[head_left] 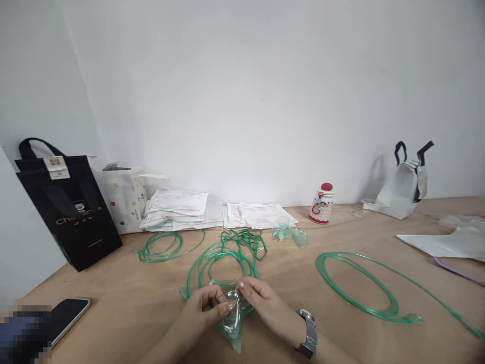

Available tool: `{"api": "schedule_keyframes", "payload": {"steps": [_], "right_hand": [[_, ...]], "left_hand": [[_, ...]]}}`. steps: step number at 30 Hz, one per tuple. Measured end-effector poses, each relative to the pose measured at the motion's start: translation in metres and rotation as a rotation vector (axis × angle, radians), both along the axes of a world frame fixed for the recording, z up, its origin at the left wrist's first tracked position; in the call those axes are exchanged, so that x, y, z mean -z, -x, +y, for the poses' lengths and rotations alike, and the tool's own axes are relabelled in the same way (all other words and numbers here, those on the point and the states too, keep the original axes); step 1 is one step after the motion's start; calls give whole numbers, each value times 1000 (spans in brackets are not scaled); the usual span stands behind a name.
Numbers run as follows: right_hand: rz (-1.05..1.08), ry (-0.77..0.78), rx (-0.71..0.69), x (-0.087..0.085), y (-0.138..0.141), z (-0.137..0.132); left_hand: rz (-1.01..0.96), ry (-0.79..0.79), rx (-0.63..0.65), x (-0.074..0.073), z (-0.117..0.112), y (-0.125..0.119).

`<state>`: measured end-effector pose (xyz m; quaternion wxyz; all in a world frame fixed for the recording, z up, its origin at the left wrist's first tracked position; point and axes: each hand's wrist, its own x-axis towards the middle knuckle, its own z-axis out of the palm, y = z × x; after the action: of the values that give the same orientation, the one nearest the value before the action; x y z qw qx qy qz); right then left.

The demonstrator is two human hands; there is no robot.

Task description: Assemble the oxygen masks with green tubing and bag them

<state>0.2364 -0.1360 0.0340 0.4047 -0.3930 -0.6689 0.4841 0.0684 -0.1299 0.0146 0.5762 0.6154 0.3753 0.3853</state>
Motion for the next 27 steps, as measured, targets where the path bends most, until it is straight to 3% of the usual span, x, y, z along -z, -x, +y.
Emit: {"api": "schedule_keyframes", "payload": {"steps": [16,21,27], "right_hand": [[-83,-13,-68,7,-1,0],[67,59,-82,6,2,0],[405,296,-142,8,6,-2]], "left_hand": [[74,-35,-2,2,-2,0],[21,65,53,0,1,-2],[-114,137,148,-1,-2,-7]]}}
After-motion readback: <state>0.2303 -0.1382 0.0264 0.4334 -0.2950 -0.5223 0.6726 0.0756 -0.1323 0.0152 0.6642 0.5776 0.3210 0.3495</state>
